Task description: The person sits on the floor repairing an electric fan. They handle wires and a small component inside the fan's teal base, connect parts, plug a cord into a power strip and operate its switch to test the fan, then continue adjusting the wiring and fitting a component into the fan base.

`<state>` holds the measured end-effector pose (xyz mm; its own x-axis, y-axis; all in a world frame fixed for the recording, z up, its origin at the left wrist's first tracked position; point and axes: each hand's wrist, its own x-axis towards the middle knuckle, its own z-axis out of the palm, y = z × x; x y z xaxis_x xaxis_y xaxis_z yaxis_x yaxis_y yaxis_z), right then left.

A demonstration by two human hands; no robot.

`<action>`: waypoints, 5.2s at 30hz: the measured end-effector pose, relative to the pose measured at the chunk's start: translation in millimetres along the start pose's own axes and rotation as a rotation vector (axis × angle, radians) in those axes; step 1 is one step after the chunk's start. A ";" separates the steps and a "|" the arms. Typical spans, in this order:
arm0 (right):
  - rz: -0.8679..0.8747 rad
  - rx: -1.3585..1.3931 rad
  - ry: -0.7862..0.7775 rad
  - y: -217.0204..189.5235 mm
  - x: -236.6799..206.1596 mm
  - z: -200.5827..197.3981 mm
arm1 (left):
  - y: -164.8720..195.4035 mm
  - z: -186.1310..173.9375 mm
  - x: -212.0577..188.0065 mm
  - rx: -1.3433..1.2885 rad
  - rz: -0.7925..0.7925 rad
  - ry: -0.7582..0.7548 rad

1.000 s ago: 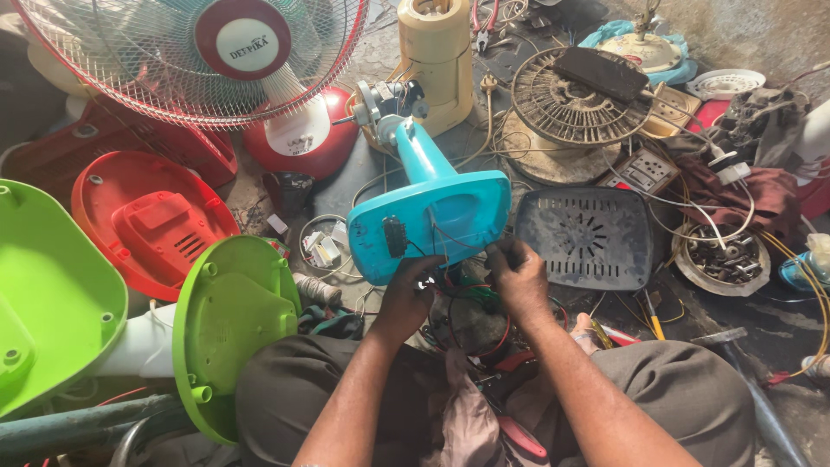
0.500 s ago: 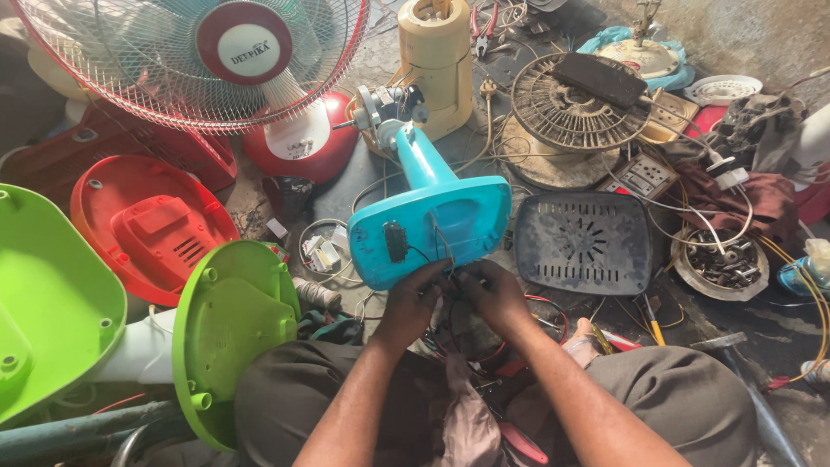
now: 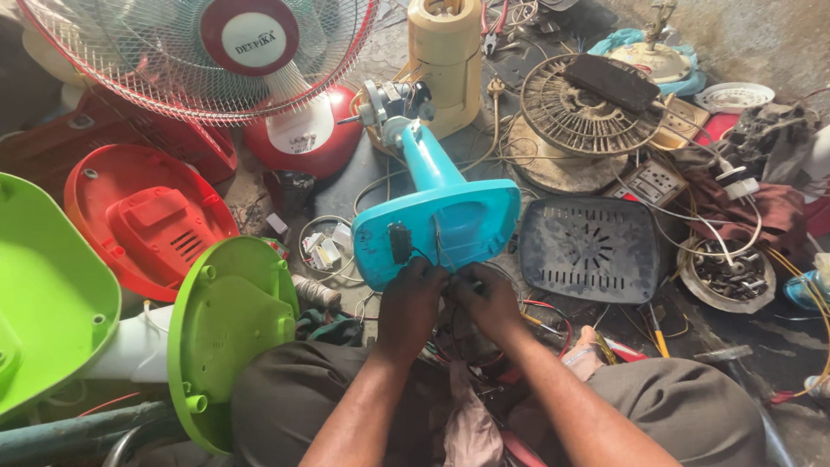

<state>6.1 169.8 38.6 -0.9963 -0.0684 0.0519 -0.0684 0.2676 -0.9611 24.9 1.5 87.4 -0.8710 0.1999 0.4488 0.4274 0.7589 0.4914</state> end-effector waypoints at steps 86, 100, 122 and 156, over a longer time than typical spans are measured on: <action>-0.123 -0.039 0.506 -46.9 8.3 -23.1 | -33.7 32.3 -24.6 -0.225 -0.494 -0.076; -0.102 0.001 0.463 -39.6 11.1 -26.4 | -33.0 37.1 -26.2 -0.124 -0.370 -0.062; -0.020 0.073 0.452 -42.5 10.3 -27.4 | -37.1 41.3 -24.1 -0.164 -0.354 -0.013; 0.254 0.259 -0.083 5.2 -12.8 17.0 | -32.9 29.9 -29.8 -0.556 -0.441 0.059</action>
<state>19.4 155.7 28.4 -0.9715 -0.1117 -0.2091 0.2065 0.0346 -0.9778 29.5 -10.9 35.5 -0.9835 -0.0987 0.1518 0.1116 0.3293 0.9376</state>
